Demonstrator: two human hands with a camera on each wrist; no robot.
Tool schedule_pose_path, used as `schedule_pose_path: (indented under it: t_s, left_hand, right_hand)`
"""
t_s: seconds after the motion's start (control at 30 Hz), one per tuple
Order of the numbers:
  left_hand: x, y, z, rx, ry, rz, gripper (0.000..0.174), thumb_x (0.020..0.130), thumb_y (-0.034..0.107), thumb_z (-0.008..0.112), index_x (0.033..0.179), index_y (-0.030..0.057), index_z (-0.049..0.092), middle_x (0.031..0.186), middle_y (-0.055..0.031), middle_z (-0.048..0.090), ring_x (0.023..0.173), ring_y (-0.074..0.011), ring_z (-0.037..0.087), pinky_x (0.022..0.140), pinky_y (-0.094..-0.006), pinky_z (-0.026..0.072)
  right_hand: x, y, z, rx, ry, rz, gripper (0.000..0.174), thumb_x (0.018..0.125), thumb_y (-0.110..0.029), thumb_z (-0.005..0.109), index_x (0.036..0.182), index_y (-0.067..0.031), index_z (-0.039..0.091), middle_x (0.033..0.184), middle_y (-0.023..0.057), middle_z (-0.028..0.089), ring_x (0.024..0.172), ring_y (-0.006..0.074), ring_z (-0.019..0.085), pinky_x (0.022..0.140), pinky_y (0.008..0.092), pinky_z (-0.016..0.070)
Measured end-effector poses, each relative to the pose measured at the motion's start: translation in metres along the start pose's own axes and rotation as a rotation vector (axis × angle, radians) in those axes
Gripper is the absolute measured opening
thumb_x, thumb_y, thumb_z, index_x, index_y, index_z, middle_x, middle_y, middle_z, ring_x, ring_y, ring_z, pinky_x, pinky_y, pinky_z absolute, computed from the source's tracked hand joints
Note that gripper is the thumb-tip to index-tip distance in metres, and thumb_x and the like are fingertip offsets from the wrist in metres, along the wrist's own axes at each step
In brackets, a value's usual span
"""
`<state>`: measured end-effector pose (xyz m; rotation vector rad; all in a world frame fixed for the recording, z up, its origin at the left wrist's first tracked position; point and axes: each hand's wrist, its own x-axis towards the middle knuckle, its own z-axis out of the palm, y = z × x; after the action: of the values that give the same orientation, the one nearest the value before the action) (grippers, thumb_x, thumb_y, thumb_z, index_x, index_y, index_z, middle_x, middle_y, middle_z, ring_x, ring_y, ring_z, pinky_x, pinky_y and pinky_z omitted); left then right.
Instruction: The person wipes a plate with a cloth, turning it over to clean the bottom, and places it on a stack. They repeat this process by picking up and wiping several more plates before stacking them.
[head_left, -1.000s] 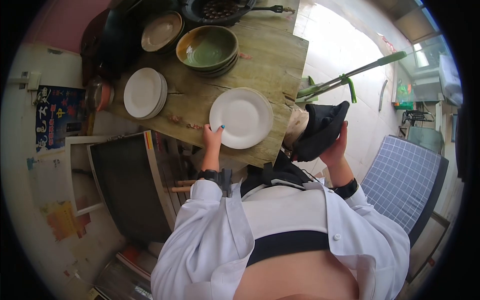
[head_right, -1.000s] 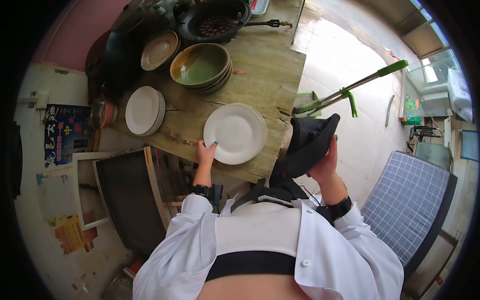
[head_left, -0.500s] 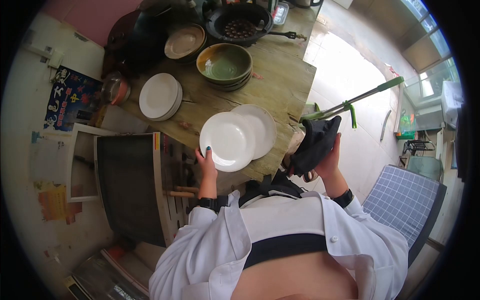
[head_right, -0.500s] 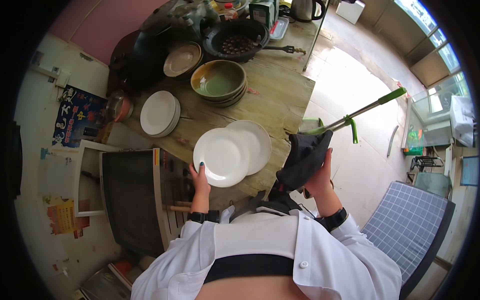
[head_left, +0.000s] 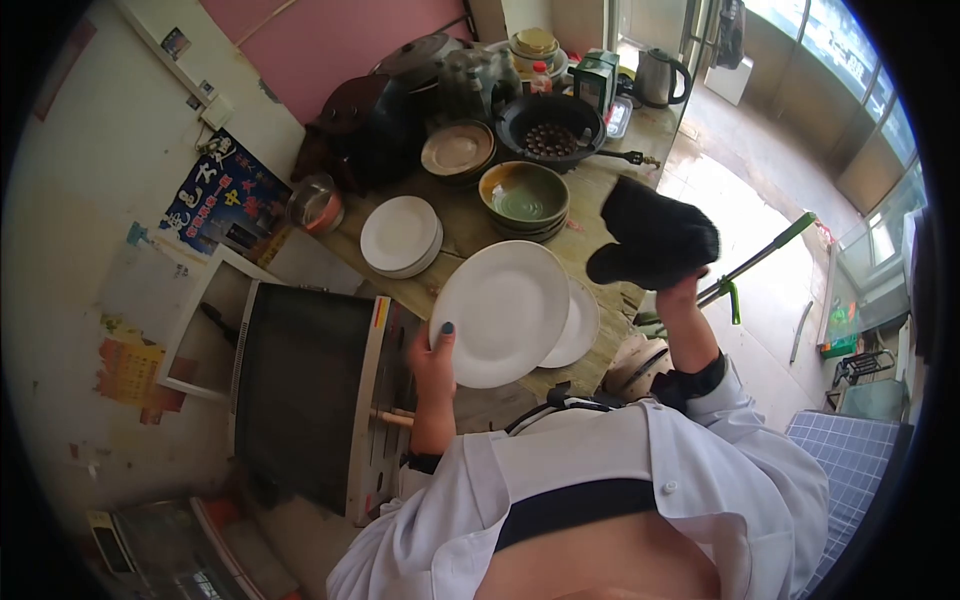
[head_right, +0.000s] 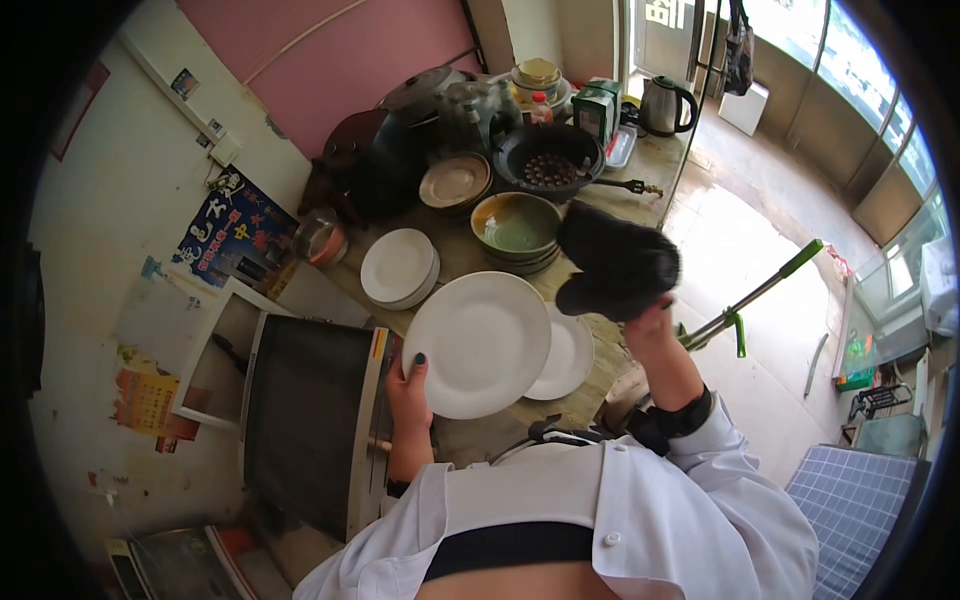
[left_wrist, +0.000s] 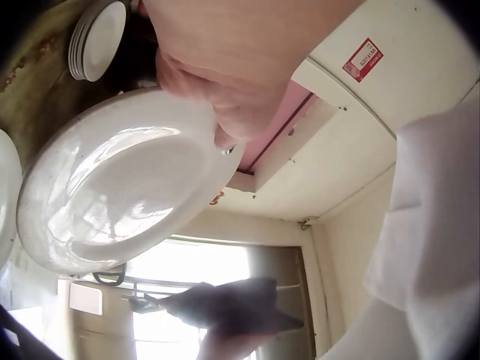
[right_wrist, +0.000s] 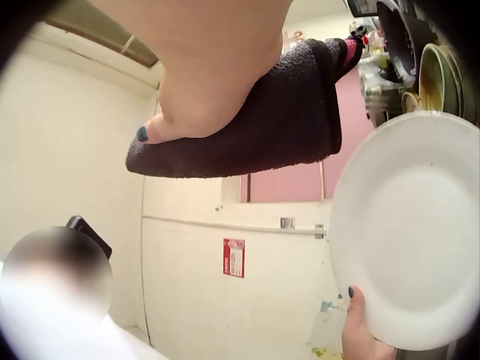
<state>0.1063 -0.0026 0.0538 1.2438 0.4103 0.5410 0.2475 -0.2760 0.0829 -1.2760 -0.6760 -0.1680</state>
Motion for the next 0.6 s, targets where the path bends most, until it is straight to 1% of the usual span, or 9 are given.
schedule_pose_path:
  t_s: [0.03, 0.07, 0.1, 0.13, 0.23, 0.33, 0.37, 0.47, 0.6]
  left_hand:
    - [-0.002, 0.005, 0.004, -0.009, -0.058, -0.014, 0.032, 0.076, 0.017, 0.057, 0.100, -0.0037, 0.051, 0.091, -0.0075, 0.055, 0.080, -0.0118, 0.050, 0.072, -0.0239, 0.0390]
    - [-0.005, 0.006, 0.007, -0.016, -0.118, -0.032, 0.031, 0.076, 0.017, 0.057, 0.099, -0.0039, 0.051, 0.089, -0.0070, 0.055, 0.079, -0.0115, 0.050, 0.071, -0.0236, 0.0392]
    - [-0.007, 0.004, 0.011, -0.010, -0.132, -0.014, 0.032, 0.076, 0.020, 0.057, 0.097, -0.0033, 0.053, 0.085, -0.0050, 0.056, 0.077, -0.0102, 0.050, 0.070, -0.0229, 0.0392]
    - [-0.010, 0.006, 0.016, -0.014, -0.138, -0.003, 0.032, 0.076, 0.020, 0.057, 0.097, -0.0033, 0.053, 0.085, -0.0050, 0.056, 0.077, -0.0102, 0.050, 0.070, -0.0229, 0.0392]
    - [-0.016, 0.015, 0.024, 0.210, -0.184, 0.076, 0.035, 0.076, 0.027, 0.055, 0.098, -0.0007, 0.054, 0.081, -0.0021, 0.056, 0.073, -0.0073, 0.048, 0.066, -0.0215, 0.0384]
    - [-0.017, 0.021, 0.025, 0.138, -0.161, 0.069, 0.036, 0.076, 0.028, 0.056, 0.097, -0.0010, 0.054, 0.079, -0.0024, 0.056, 0.072, -0.0076, 0.048, 0.065, -0.0216, 0.0383]
    - [-0.016, 0.021, 0.025, 0.135, -0.161, 0.068, 0.036, 0.076, 0.028, 0.056, 0.097, -0.0010, 0.054, 0.079, -0.0024, 0.056, 0.072, -0.0076, 0.048, 0.065, -0.0216, 0.0383]
    - [-0.018, 0.020, 0.021, 0.240, -0.174, 0.139, 0.037, 0.076, 0.029, 0.056, 0.097, -0.0016, 0.054, 0.078, -0.0031, 0.056, 0.072, -0.0078, 0.048, 0.065, -0.0221, 0.0388]
    - [-0.023, 0.022, 0.023, 0.267, -0.234, 0.189, 0.037, 0.077, 0.028, 0.055, 0.099, -0.0013, 0.053, 0.079, -0.0041, 0.057, 0.072, -0.0077, 0.049, 0.065, -0.0226, 0.0395]
  right_hand:
    - [0.008, 0.003, 0.012, -0.081, -0.111, -0.080, 0.073, 0.077, -0.060, 0.015, 0.118, -0.0005, 0.029, 0.111, 0.0098, 0.044, 0.100, 0.0207, 0.045, 0.091, 0.0363, 0.0298]
    - [0.003, 0.035, 0.016, -0.366, -0.011, -0.238, 0.063, 0.082, -0.050, 0.015, 0.109, 0.0020, 0.037, 0.102, 0.0122, 0.049, 0.095, 0.0261, 0.048, 0.088, 0.0390, 0.0311]
    - [0.031, -0.025, 0.052, -0.462, -0.264, -0.321, 0.053, 0.084, -0.040, 0.019, 0.101, 0.0037, 0.043, 0.098, 0.0171, 0.050, 0.096, 0.0332, 0.046, 0.088, 0.0409, 0.0304]
    - [0.046, -0.025, 0.067, -0.500, -0.358, -0.357, 0.051, 0.081, -0.042, 0.030, 0.099, 0.0028, 0.047, 0.098, 0.0196, 0.050, 0.098, 0.0369, 0.043, 0.089, 0.0417, 0.0285]
    - [0.042, -0.030, 0.103, -0.921, -0.566, -0.373, 0.053, 0.077, -0.045, 0.036, 0.114, -0.0064, 0.041, 0.114, 0.0120, 0.043, 0.110, 0.0272, 0.035, 0.092, 0.0390, 0.0246]
    - [0.037, -0.039, 0.116, -0.837, -0.554, -0.410, 0.051, 0.081, -0.042, 0.030, 0.116, -0.0066, 0.040, 0.115, 0.0134, 0.040, 0.112, 0.0304, 0.031, 0.092, 0.0417, 0.0221]
    - [0.034, -0.041, 0.119, -0.886, -0.545, -0.389, 0.051, 0.074, -0.027, 0.048, 0.120, -0.0112, 0.035, 0.116, 0.0109, 0.038, 0.112, 0.0287, 0.030, 0.093, 0.0430, 0.0204]
    - [0.028, -0.043, 0.123, -0.944, -0.491, -0.343, 0.056, 0.070, -0.021, 0.053, 0.121, -0.0112, 0.034, 0.117, 0.0106, 0.038, 0.113, 0.0275, 0.029, 0.093, 0.0432, 0.0198]
    - [0.033, -0.044, 0.112, -0.879, -0.529, -0.275, 0.047, 0.069, -0.018, 0.055, 0.114, -0.0144, 0.042, 0.101, 0.0057, 0.048, 0.099, 0.0230, 0.042, 0.085, 0.0375, 0.0306]
